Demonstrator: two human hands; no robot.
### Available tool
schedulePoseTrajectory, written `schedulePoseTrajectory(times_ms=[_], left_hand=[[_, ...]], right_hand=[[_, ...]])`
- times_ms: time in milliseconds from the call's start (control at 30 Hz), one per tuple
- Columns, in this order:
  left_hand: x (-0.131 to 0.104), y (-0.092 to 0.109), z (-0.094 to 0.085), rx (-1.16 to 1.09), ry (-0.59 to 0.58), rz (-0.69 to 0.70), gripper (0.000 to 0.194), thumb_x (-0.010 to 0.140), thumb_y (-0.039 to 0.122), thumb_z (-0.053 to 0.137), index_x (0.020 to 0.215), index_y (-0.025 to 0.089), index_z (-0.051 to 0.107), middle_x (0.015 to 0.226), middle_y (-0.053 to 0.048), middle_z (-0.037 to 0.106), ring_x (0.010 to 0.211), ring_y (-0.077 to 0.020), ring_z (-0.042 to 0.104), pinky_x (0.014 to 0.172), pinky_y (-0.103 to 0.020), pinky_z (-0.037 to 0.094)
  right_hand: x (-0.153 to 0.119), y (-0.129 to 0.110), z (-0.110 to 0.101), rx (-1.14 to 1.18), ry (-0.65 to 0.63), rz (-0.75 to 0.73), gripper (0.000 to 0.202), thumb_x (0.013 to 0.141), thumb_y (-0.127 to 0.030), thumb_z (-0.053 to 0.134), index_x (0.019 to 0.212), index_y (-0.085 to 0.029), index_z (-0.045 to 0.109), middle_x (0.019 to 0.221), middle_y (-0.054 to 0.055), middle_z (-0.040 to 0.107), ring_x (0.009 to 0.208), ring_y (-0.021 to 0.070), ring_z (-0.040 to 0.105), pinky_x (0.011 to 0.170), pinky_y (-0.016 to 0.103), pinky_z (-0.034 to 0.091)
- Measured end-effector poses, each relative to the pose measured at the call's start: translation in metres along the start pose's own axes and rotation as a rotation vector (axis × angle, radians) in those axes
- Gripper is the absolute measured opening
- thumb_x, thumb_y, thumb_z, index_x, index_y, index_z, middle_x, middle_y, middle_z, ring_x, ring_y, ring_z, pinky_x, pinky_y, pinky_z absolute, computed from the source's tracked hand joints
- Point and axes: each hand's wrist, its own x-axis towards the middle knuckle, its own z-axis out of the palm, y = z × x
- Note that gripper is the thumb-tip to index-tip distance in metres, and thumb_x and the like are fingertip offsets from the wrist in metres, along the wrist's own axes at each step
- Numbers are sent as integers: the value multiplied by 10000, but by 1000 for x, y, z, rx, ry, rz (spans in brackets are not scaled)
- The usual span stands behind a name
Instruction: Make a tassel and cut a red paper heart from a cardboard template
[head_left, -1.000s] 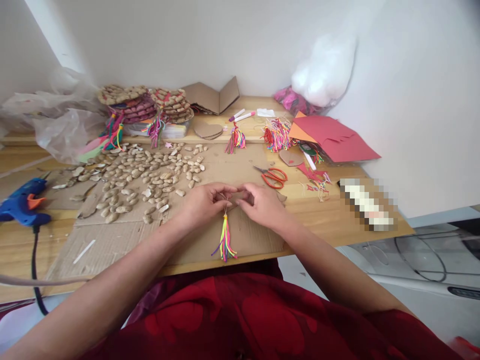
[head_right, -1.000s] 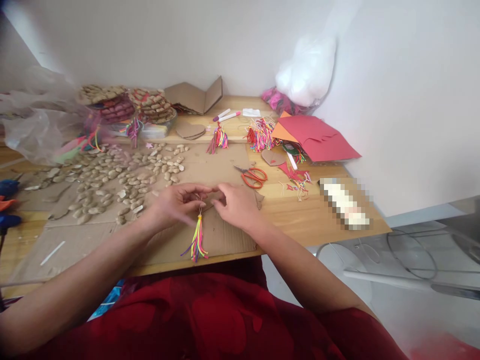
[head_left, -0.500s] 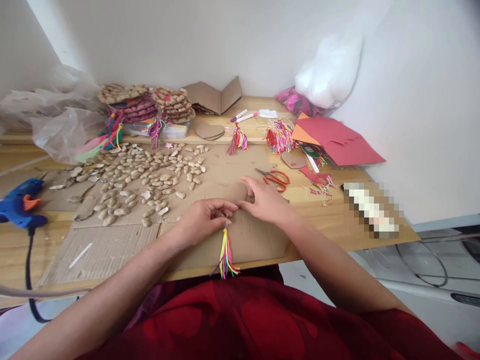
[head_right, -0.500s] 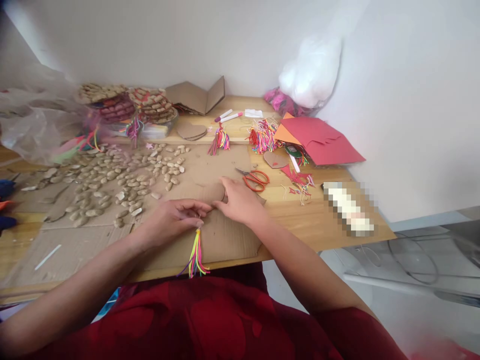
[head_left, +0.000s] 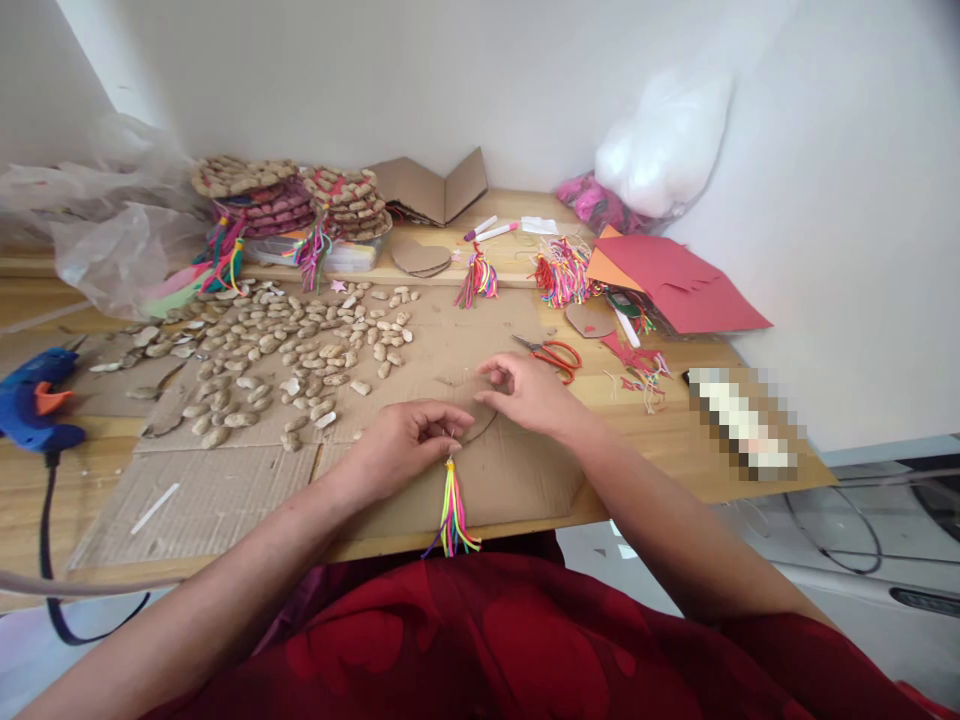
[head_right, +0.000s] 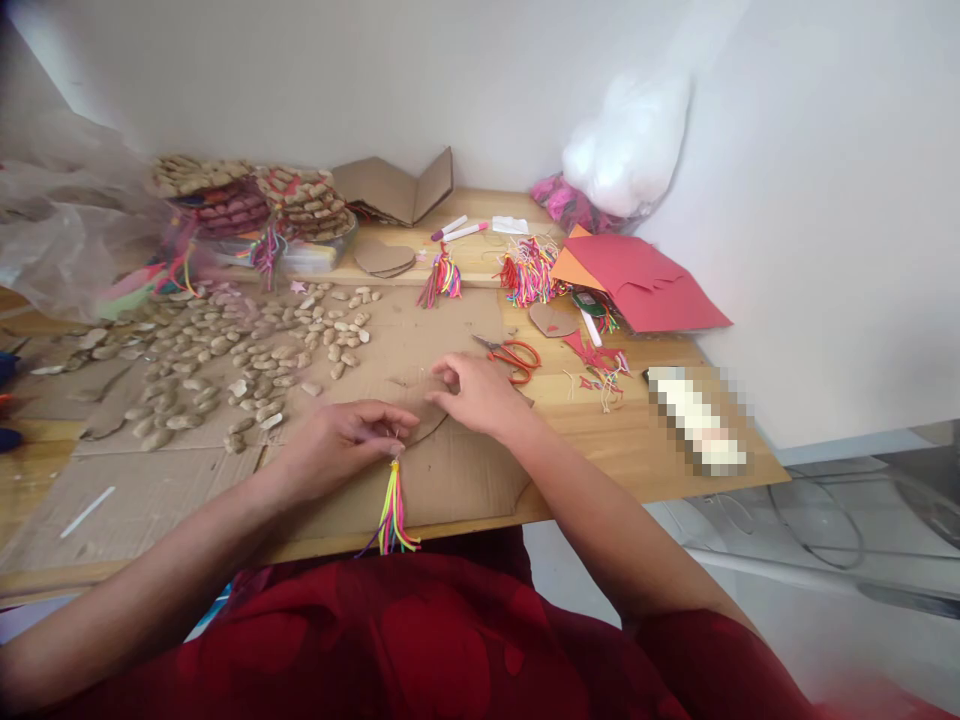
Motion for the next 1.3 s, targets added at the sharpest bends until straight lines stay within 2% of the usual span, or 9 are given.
schedulePoseTrajectory(times_ms=[100, 267, 467, 667, 833, 1033, 1133, 1200, 1300], left_hand=[[0, 1, 1, -16, 3, -20, 269, 768, 260, 712, 1025, 210, 770, 889, -10, 775, 764, -151, 690, 716, -246, 545], [2, 2, 0, -11, 12, -24, 273, 758, 271, 717, 1018, 208, 772, 847, -3, 766, 729, -151, 683, 693, -247, 542], [3, 0, 0, -29, 6, -17, 273, 758, 277, 717, 1018, 208, 767, 860, -6, 769, 725, -148, 682, 695, -250, 545], [6, -3, 3, -80, 23, -28, 259, 754, 221, 710, 1004, 229, 773, 846, 6, 762, 748, -143, 687, 713, -249, 549], [8, -6, -2, -173, 51, -24, 289, 735, 271, 763, 1019, 218, 773, 870, -17, 756, 778, -160, 691, 695, -260, 552], [17, -10, -6, -180, 42, -19, 361, 721, 329, 759, 1054, 190, 760, 885, -40, 748, 724, -164, 679, 614, -257, 531], [25, -13, -5, -119, 40, 19, 367, 721, 315, 737, 1066, 193, 763, 855, -34, 740, 719, -161, 673, 641, -263, 533], [27, -14, -4, -97, 34, 37, 368, 717, 314, 728, 1061, 188, 764, 833, -32, 730, 728, -166, 670, 675, -277, 542], [26, -13, -2, -92, 25, 35, 366, 714, 312, 723, 1053, 177, 761, 827, -34, 723, 739, -167, 668, 693, -284, 541]], right_hand=[[19, -1, 3, 6, 50, 6, 166, 840, -232, 729, 1001, -191, 725, 926, 39, 736, 786, 161, 637, 713, 285, 437], [36, -9, 8, -89, 41, -27, 40, 843, -192, 695, 871, -199, 723, 865, 31, 747, 774, 172, 647, 704, 286, 430], [40, -7, 13, -251, 43, -123, 115, 882, -162, 606, 844, -191, 711, 864, 55, 729, 800, 190, 631, 731, 301, 413], [41, -9, 11, -351, -18, -172, 155, 878, -123, 530, 831, -183, 665, 877, 77, 707, 825, 207, 620, 749, 313, 407], [21, 8, -18, -306, 118, -45, 159, 914, -157, 497, 917, -167, 656, 930, 106, 705, 856, 226, 615, 779, 330, 432], [-24, 69, -84, -407, 334, 290, 127, 880, -239, 553, 893, -185, 667, 868, 104, 713, 808, 262, 636, 762, 371, 451], [-42, 93, -100, -492, 368, 425, 164, 850, -347, 616, 801, -199, 665, 780, 106, 710, 789, 299, 648, 742, 403, 461], [-51, 94, -98, -497, 374, 368, 163, 854, -328, 594, 847, -196, 690, 832, 119, 724, 836, 306, 662, 764, 413, 476], [-59, 74, -76, -349, 376, 133, 311, 851, -210, 540, 1126, -186, 683, 1044, 128, 727, 919, 269, 682, 839, 405, 505]])
